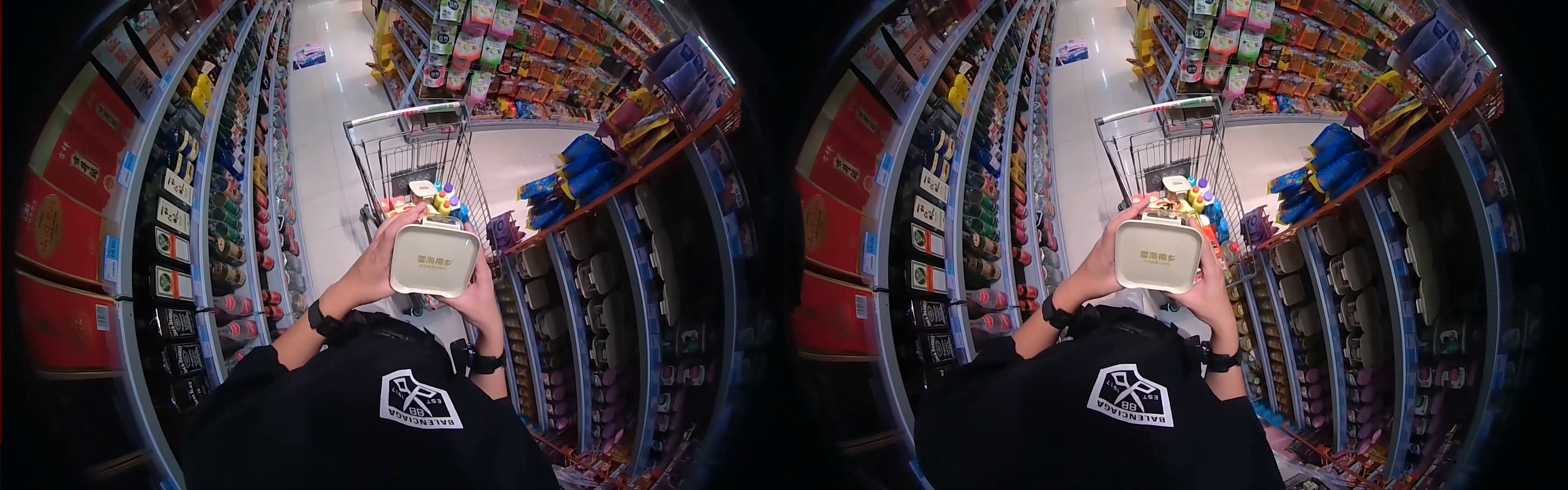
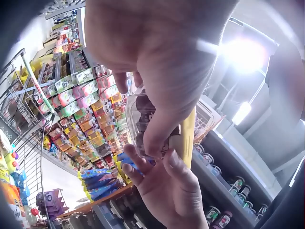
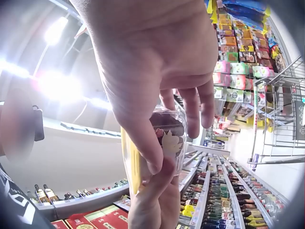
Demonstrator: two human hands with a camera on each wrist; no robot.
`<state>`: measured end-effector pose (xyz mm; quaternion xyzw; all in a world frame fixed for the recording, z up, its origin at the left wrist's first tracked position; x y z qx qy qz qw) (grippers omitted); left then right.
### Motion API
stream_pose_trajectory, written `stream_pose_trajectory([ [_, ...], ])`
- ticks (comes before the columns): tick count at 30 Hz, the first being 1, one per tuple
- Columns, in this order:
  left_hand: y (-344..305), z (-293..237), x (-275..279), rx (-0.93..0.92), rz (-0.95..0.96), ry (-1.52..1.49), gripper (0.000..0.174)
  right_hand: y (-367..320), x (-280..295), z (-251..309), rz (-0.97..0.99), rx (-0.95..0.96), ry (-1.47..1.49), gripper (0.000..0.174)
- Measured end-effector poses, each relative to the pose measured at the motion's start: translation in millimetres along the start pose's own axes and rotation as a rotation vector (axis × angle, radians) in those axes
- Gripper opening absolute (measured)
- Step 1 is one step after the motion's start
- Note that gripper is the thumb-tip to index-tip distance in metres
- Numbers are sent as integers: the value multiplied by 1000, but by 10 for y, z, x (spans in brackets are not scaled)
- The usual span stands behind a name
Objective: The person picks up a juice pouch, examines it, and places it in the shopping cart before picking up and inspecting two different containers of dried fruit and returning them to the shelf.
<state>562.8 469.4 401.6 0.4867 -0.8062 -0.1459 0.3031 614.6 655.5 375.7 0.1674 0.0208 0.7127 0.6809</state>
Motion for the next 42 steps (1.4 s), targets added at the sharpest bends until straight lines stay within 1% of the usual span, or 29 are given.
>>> stream_pose_trajectory([
  [3, 45, -120, 19, -59, -10, 111, 108, 55, -6, -13, -23, 13, 34, 112],
  [4, 51, -136, 29, -49, 2, 113, 113, 47, -5, 49, -12, 37, 36, 113],
  [5, 21, -132, 32, -42, 1, 106, 113, 33, -13, 88, 1, 62, 38, 115],
  [7, -21, -5, 42, 221, 11, -2, 119, -14, -32, 23, 5, 44, 105, 120],
  [8, -7, -19, 46, 246, -17, -99, 123, -29, -37, -1, 13, 36, 165, 122],
  [9, 13, -70, 39, 247, -16, -98, 123, -35, -44, -9, 20, 29, 225, 123],
  [10, 29, -116, 25, 250, -5, -120, 120, -49, -64, -25, 35, -24, 358, 128],
  [11, 33, -137, 7, 255, 10, -142, 118, -53, -65, -25, 29, -25, 361, 128],
  [12, 18, -124, -8, 258, 17, -143, 118, -39, -68, 15, 16, -22, 466, 130],
  [13, -1, -79, -25, 284, 28, -151, 110, -20, -68, 64, 2, -17, 571, 133],
  [14, -18, -46, -45, 311, 38, -162, 102, -42, -30, 145, -36, 7, 596, 134],
  [15, -26, -44, -66, 314, 43, -169, 102, -70, -8, 136, -42, 1, 592, 134],
  [17, -30, 59, -90, 485, 28, -309, 87, -61, 13, 138, 5, 34, 544, 133],
  [18, -27, 61, -108, 446, 15, -276, 78, -51, 34, 115, -12, 33, 489, 119],
  [19, -30, 79, -99, 445, 10, -274, 78, -38, 55, 51, -7, 35, 489, 119],
  [21, -35, 102, -137, 513, 110, -300, 78, -11, 125, -75, -55, -29, 300, 99],
  [22, 6, -6, -138, 433, 84, -301, 76, -22, 163, -1, -126, 10, 289, 80],
  [23, 8, -28, -128, 432, 86, -299, 76, -29, 182, -4, -128, 12, 290, 80],
  [25, -32, -19, -166, 509, 143, -356, 75, -90, 209, -106, -117, -139, 325, 77],
  [26, -75, 74, -204, 475, 89, -318, 69, -106, 224, -109, -123, -139, 326, 77],
  [27, -103, 142, -228, 475, 96, -319, 69, -132, 231, -142, -128, -191, 331, 70],
  [29, -174, 310, -229, 565, 114, -215, 60, -171, 248, -203, -134, -292, 340, 57],
  [30, -128, 206, -185, 639, 122, -159, 51, -181, 246, -166, -156, -285, 294, 48],
  [31, -125, 211, -185, 640, 126, -160, 51, -195, 246, -168, -160, -286, 295, 48],
  [33, -153, 299, -163, 740, 182, -8, 48, -222, 238, -237, -153, -402, 286, 45],
  [37, -187, 359, -213, 774, 213, 46, 50, -223, 260, -289, -135, -411, 296, 51],
  [39, -92, 209, -240, 654, 138, -74, 56, -191, 245, -176, -108, -341, 464, 72],
  [40, -56, 141, -242, 655, 144, -75, 56, -197, 252, -182, -113, -342, 465, 72],
  [42, 28, -25, -244, 565, 179, 78, 63, -184, 271, -141, -97, -221, 418, 96],
])
Point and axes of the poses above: each hand's wrist, its own y-axis towards the middle knuckle, its own x-axis out of the back of the hand, z = x × y, the point moved 6 cm from there along y, towards the middle knuckle, and after that the axes turned 3 degrees about x, right-handed, at the moved point
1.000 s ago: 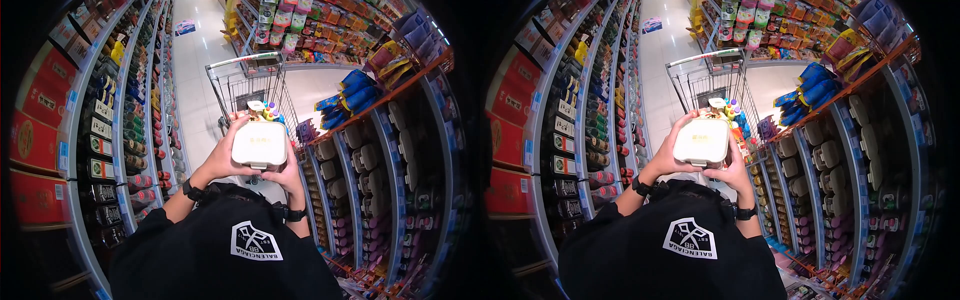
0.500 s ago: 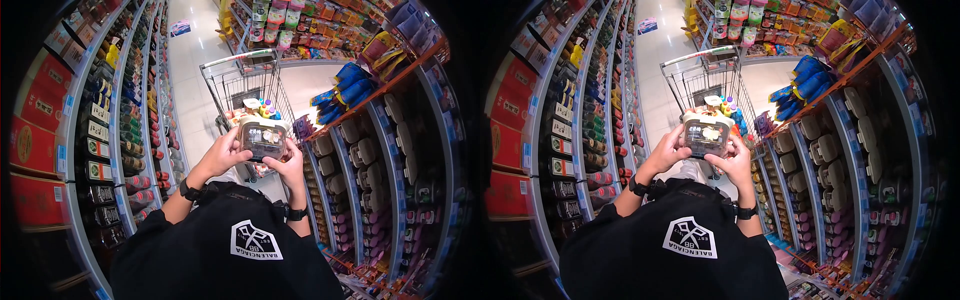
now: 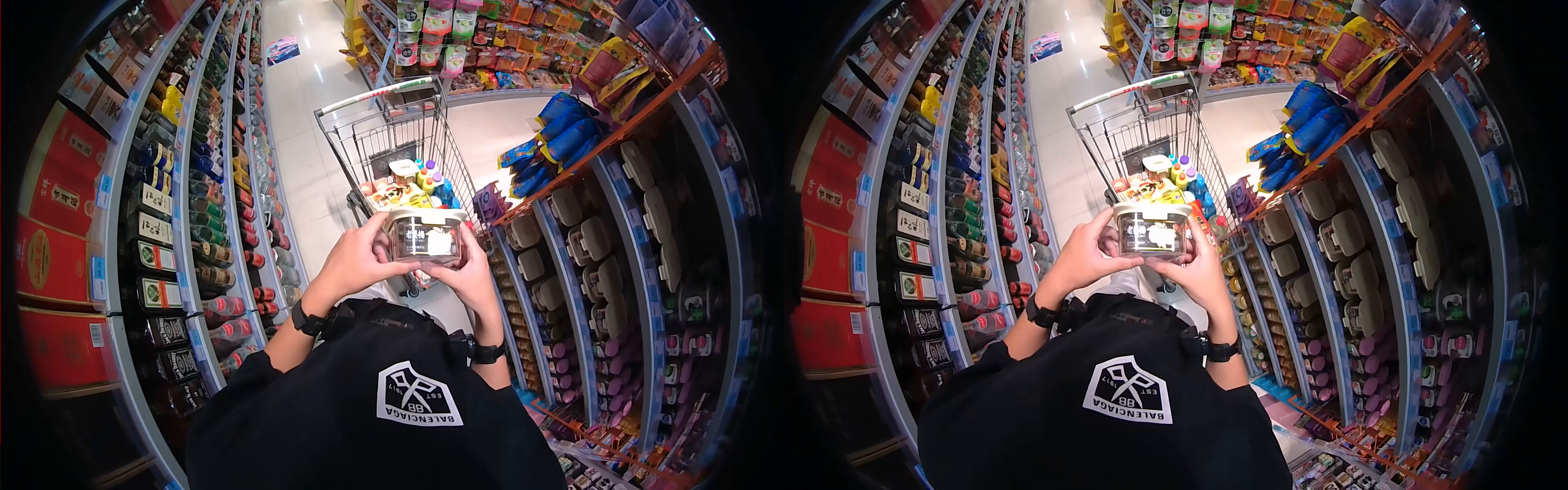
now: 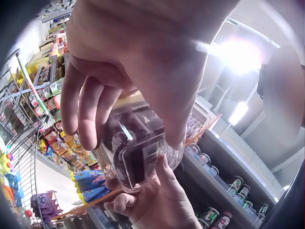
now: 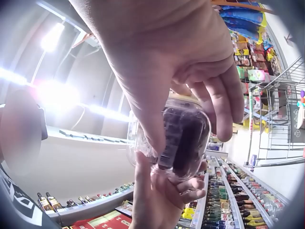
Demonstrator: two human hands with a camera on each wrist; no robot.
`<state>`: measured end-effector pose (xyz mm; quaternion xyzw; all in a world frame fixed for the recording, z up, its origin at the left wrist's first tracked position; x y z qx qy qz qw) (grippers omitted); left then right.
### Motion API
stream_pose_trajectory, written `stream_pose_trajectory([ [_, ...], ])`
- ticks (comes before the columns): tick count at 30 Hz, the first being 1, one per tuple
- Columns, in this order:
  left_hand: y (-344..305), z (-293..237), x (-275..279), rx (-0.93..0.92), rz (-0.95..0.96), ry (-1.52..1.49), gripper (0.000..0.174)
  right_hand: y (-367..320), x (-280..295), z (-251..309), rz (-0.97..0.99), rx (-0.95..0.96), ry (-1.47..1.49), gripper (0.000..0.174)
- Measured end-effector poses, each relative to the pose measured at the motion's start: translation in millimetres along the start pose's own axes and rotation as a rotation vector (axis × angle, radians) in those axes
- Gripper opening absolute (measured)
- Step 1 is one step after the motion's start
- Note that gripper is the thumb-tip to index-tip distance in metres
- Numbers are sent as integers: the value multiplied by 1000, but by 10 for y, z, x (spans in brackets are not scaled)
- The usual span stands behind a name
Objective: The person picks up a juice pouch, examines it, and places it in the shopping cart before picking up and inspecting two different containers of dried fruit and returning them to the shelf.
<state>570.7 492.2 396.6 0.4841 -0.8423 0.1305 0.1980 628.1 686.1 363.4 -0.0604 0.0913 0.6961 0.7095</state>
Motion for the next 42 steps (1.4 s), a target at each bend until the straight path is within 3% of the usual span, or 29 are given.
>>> stream_pose_trajectory([
  [1, 7, -2, -32, 4, 5, 0, 63, 10, 21, -25, -3, -5, 3, 96],
  [3, 15, -104, -44, -180, -26, 71, 74, 37, 41, 83, -1, 221, -253, 108],
  [4, 28, -63, -64, -152, 8, 160, 75, 21, 54, 116, -31, 256, -260, 110],
  [8, 26, -248, -57, -291, -135, 236, 77, -12, 77, 269, -127, 193, -274, 110],
  [11, 27, -181, -57, -350, -242, 110, 74, -56, 147, 308, -222, 187, -298, 109],
  [13, 10, -147, -47, -400, -264, -195, 70, -61, 93, 377, -223, 234, -264, 107],
  [15, -2, -207, -22, -419, -274, -124, 68, -93, 56, 483, -264, 426, -446, 95],
  [19, 47, -202, 1, -453, -306, -110, 63, -225, -29, 676, -216, 549, -700, 86],
  [20, 74, -167, 24, -452, -305, -108, 63, -259, -52, 684, -192, 525, -625, 80],
  [22, 87, -145, 24, -530, -268, 51, 63, -324, -104, 771, -159, 595, -753, 80],
  [23, 91, -129, 11, -530, -265, 53, 63, -355, -161, 822, -123, 664, -884, 79],
  [24, 131, -101, -35, -465, -146, -136, 63, -345, -202, 887, -114, 732, -913, 80],
  [26, 131, -66, -138, -302, 56, -446, 67, -271, -243, 998, -116, 730, -889, 83],
  [27, 120, -60, -135, -317, 103, -390, 75, -241, -259, 1052, -114, 731, -866, 86],
  [29, 46, -15, -163, -190, 108, -554, 86, -151, -194, 1073, -128, 620, -834, 92],
  [31, 95, 78, -142, -232, 172, -519, 86, -46, -49, 868, -133, 483, -482, 93],
  [33, 94, 251, -241, 112, 341, -844, 78, 17, 14, 605, -115, 419, -383, 86],
  [35, 98, 298, -273, 143, 303, -743, 77, 71, 84, 291, -205, 77, -39, 79],
  [37, 79, 369, -338, 329, 375, -903, 76, 90, 94, 277, -214, 53, -53, 74],
  [38, 82, 391, -323, 328, 377, -903, 76, 93, 110, 196, -193, -19, 1, 73],
  [40, 60, 443, -291, 326, 392, -803, 60, 87, 108, 71, -173, -92, 56, 73],
  [41, 50, 439, -321, 327, 393, -803, 60, 90, 86, 75, -162, -6, 90, 73],
  [42, 73, 347, -293, 189, 300, -775, 58, 95, 64, 88, -150, 80, 124, 72],
])
Point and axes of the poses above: each hand's wrist, its own y-axis towards the middle knuckle, its own x-axis out of the back of the hand, z = x × y, the point moved 6 cm from there along y, towards the middle knuckle, and after that the axes turned 3 degrees about x, right-handed, at the moved point
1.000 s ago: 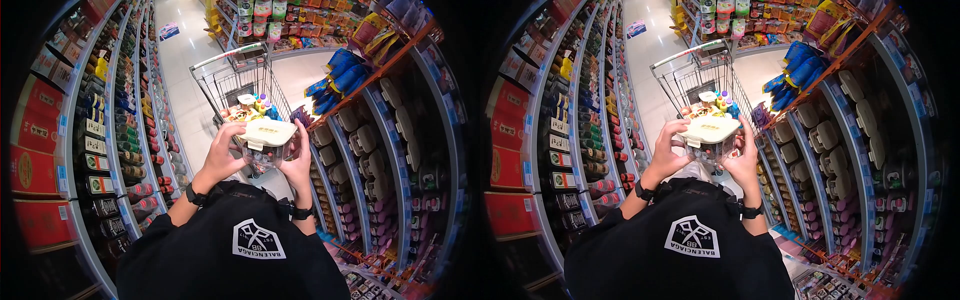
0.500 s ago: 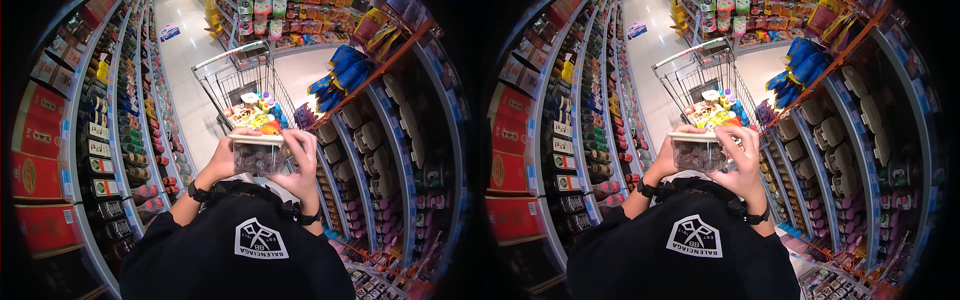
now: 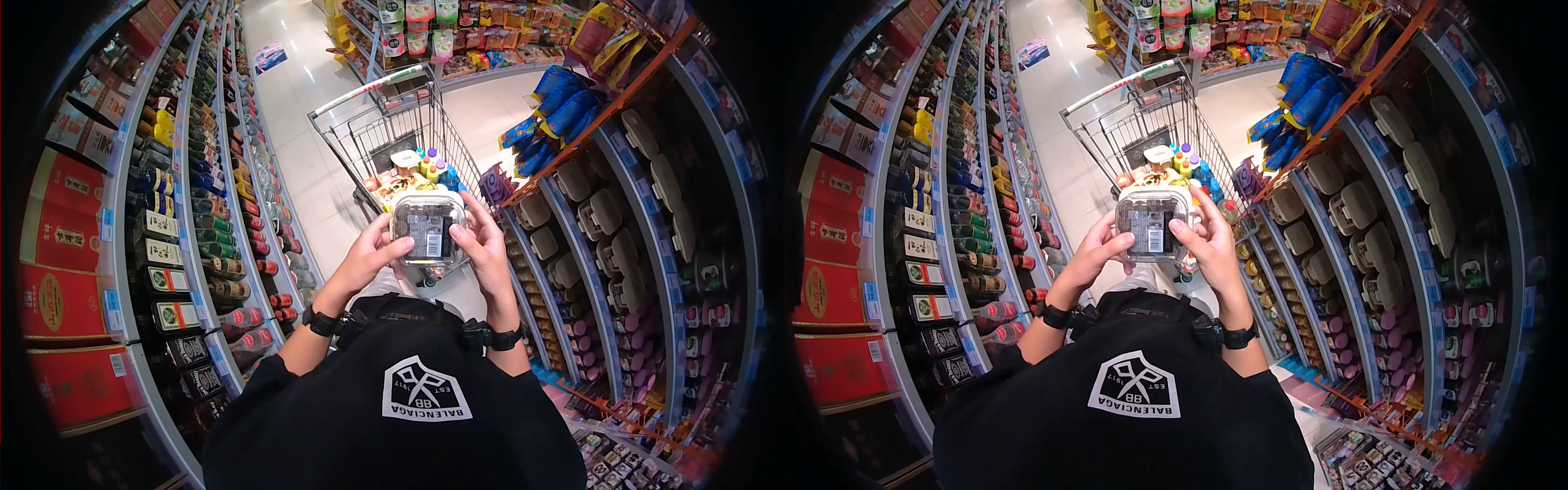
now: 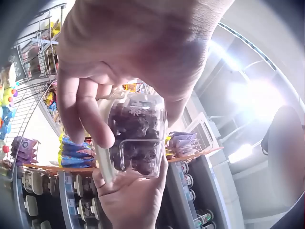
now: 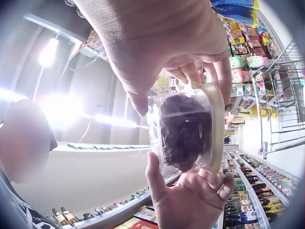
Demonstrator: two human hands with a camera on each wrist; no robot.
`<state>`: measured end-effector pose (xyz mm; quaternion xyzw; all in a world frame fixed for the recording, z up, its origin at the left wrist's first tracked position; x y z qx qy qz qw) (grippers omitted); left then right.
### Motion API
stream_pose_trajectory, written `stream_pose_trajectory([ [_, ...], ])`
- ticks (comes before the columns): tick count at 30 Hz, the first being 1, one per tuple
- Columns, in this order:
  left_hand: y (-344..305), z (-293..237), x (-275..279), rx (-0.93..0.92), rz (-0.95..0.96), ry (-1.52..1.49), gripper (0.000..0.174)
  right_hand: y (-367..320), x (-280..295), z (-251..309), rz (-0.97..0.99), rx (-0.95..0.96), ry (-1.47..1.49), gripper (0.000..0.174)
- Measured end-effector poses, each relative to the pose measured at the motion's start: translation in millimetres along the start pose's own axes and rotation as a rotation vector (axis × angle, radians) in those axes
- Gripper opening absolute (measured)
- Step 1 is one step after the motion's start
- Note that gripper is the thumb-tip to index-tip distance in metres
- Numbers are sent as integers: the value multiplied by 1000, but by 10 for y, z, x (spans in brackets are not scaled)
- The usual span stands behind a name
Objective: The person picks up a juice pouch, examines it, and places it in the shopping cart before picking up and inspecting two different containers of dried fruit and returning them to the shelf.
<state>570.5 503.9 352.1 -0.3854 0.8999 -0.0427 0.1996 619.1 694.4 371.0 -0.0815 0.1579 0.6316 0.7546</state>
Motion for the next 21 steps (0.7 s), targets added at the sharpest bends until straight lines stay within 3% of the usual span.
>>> stream_pose_trajectory([
  [1, -14, -105, -38, -153, -38, 47, 58, -1, -15, -28, -2, 0, 1, 72],
  [2, -37, -134, -47, -127, -71, 3, 67, 0, -2, 28, -49, 124, -128, 68],
  [4, -38, -147, -24, -167, -123, 109, 67, -5, 41, 57, -98, 279, -384, 59],
  [7, -97, -321, -83, -231, -242, 275, 71, 17, 148, -126, -118, 215, -421, 56],
  [8, -112, -381, -83, -338, -289, 455, 71, -6, 172, -274, -116, 88, -250, 59],
  [9, -130, -423, -95, -444, -333, 635, 71, -48, 133, -229, -117, 89, -248, 59],
  [11, -121, -349, -47, -451, -379, 644, 69, -139, -67, -224, 115, -81, 51, 68],
  [12, -136, -368, -63, -511, -381, 673, 69, -148, -124, -192, 113, -96, 107, 89],
  [13, -150, -395, -87, -571, -383, 703, 68, -159, -152, -210, 107, -95, 108, 89],
  [16, -189, -407, -163, -640, -382, 770, 71, -167, -214, -95, 35, 63, 60, 118],
  [19, -275, -423, -272, -745, -454, 818, 81, -175, -141, -27, -74, 229, -119, 119],
  [21, -303, -448, -346, -799, -521, 765, 87, -177, -80, -38, -88, 170, -14, 115],
])
Point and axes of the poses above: each hand's wrist, its own y-axis towards the middle knuckle, its own x-axis out of the back of the hand, z = x × y, the point moved 6 cm from there along y, towards the middle knuckle, and after that the axes turned 3 degrees about x, right-handed, at the moved point
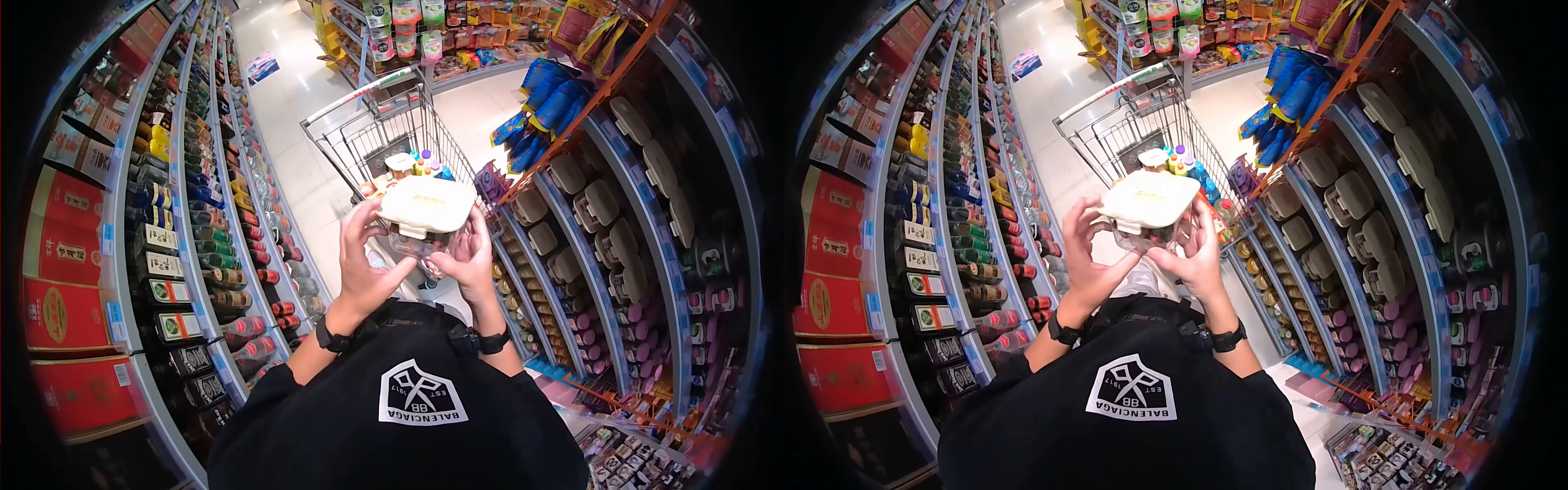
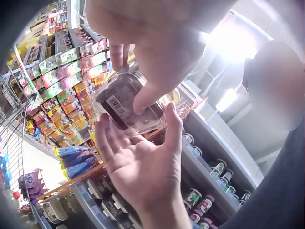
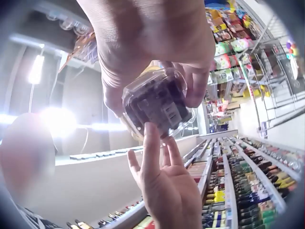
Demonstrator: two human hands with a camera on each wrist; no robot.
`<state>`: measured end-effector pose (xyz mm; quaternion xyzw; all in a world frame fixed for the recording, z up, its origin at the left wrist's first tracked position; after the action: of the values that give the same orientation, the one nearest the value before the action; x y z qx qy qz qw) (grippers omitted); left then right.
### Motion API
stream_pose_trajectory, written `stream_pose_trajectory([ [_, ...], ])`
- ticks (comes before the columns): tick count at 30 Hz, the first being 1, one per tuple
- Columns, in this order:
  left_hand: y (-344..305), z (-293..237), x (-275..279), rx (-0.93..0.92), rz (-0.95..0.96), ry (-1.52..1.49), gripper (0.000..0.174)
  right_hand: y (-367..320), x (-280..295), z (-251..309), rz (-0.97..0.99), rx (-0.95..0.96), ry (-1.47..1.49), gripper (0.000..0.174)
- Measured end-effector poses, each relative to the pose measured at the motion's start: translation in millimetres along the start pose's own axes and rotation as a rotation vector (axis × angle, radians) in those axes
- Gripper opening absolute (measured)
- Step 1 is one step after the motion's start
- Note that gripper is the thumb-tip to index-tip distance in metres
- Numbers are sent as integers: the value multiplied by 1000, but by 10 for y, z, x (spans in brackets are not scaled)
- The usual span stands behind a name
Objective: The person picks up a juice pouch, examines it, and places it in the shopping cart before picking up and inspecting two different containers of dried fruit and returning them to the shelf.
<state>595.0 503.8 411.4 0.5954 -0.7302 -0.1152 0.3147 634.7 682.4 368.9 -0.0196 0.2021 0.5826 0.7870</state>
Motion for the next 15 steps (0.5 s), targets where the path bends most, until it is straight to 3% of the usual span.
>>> stream_pose_trajectory([
  [2, 19, -80, 31, -20, -97, -285, 98, 15, 35, -74, 78, -123, 299, 103],
  [4, 55, -117, 45, -31, -40, -337, 97, -65, 33, -106, 67, -272, 537, 83],
  [7, 58, -245, 16, -171, 51, -203, 87, -71, -1, -47, 61, -357, 675, 77],
  [8, 61, -282, -2, -173, 56, -205, 87, -81, -32, -33, 144, -401, 734, 75],
  [9, 69, -303, -3, -155, 27, -227, 75, -97, -65, -17, 230, -444, 791, 74],
  [10, 85, -313, -1, -139, -3, -249, 64, -102, -58, -20, 227, -441, 791, 74],
  [14, 137, -314, -16, -111, 69, 6, 53, -112, 143, -124, 81, -306, 681, 80],
  [15, 151, -234, -71, 34, 117, -88, 51, -89, 185, -65, 52, -222, 592, 87],
])
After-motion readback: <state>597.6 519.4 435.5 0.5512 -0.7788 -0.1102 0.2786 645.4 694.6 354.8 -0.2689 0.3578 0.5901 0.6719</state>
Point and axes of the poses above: each hand's wrist, its own y-axis towards the middle knuckle, its own x-axis out of the back of the hand, z = x × y, the point moved 6 cm from there along y, towards the middle knuckle, and after that the axes turned 3 degrees about x, right-handed, at the moved point
